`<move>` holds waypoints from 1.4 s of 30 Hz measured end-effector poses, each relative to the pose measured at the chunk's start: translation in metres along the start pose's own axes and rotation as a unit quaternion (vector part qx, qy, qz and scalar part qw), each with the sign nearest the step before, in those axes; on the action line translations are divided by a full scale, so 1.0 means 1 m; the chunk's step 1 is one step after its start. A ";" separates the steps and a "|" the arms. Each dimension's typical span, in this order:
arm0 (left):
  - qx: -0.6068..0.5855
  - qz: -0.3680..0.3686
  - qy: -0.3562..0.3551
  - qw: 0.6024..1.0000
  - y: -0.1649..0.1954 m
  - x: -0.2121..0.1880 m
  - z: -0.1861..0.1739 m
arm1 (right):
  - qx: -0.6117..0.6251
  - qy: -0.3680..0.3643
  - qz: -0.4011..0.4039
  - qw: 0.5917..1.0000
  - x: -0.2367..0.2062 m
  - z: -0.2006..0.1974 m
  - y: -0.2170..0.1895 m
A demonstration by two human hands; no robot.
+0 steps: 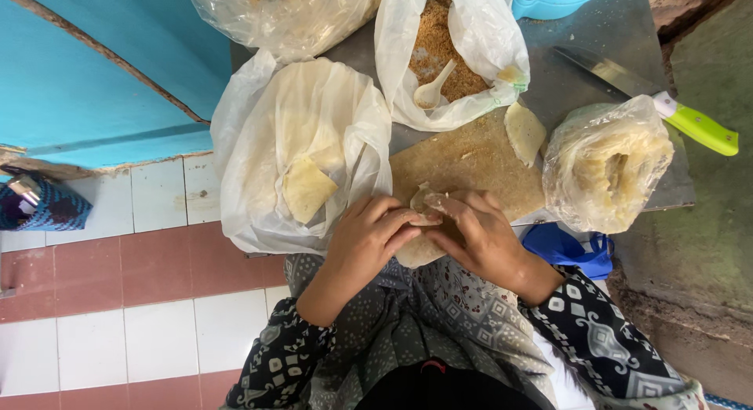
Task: The person sits on the floor with a cutting board on their lap, spooning filling from a plastic bag onto thin pastry wrappers, folding and rolling the wrappers around the filling, and placing the finished rolls into a plastic bag. They repeat this wrapping cycle for multiple wrappers, occasionally repositioning the board and wrappers.
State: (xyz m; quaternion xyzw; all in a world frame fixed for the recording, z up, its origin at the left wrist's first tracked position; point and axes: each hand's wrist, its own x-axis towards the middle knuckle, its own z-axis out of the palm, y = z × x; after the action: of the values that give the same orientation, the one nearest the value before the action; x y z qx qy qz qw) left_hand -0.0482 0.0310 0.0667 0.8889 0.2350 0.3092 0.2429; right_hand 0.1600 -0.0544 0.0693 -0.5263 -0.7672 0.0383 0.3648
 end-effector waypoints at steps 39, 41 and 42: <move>0.012 -0.178 -0.102 0.979 -0.016 0.043 0.004 | -0.020 0.016 0.124 0.992 0.009 0.018 -0.001; 0.009 -0.176 -0.085 0.981 -0.017 0.042 0.000 | -0.060 0.018 0.051 0.997 0.009 0.015 -0.002; 0.010 -0.181 -0.078 0.980 -0.015 0.040 -0.001 | -0.067 0.017 0.046 0.997 0.010 0.014 -0.003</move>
State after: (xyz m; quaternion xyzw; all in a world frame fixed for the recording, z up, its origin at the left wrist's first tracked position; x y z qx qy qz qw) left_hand -0.0252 0.0655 0.0757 0.8555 0.3751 0.1879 0.3037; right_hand 0.1477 -0.0430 0.0658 -0.5848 -0.7367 -0.0054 0.3395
